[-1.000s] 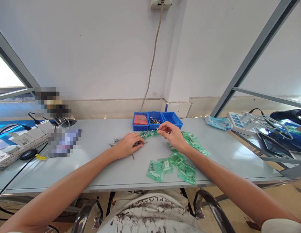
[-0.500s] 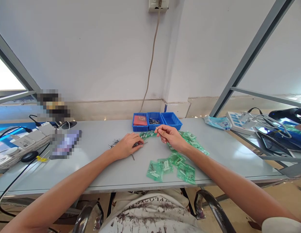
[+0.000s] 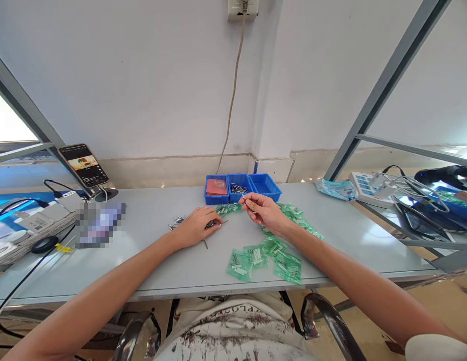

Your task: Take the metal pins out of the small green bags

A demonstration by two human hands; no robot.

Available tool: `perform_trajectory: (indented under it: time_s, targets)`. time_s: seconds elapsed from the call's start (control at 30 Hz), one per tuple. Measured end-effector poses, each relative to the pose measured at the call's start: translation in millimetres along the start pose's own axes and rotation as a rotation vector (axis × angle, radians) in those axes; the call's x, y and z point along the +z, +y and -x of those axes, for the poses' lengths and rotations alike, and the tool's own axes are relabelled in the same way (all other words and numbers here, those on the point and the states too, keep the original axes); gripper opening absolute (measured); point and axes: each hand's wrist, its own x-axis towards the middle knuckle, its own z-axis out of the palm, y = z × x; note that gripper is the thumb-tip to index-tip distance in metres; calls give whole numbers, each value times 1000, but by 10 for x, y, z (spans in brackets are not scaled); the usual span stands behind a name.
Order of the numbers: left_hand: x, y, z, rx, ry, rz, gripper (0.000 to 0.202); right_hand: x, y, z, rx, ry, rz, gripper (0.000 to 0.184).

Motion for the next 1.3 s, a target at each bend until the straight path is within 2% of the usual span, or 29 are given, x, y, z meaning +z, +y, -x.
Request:
perform_trajectory:
  time_s: [0.53, 0.73, 0.87, 1.07, 1.3]
  targets:
    - [-14, 8, -6, -7, 0, 18, 18, 34, 0, -3, -132, 147, 243, 34]
    - [-17, 15, -14, -9, 7, 16, 21, 6, 59, -12, -279, 221, 490, 21]
    - [-17, 19, -16, -13, 4, 20, 23, 19, 46, 5, -325, 218, 522, 15]
    - [-5, 8, -11, -10, 6, 24, 24, 21, 31, 9, -217, 172, 411, 24]
    - [-4, 8, -13, -13, 1, 28, 23, 49, -17, 34, 5, 10, 55, 35]
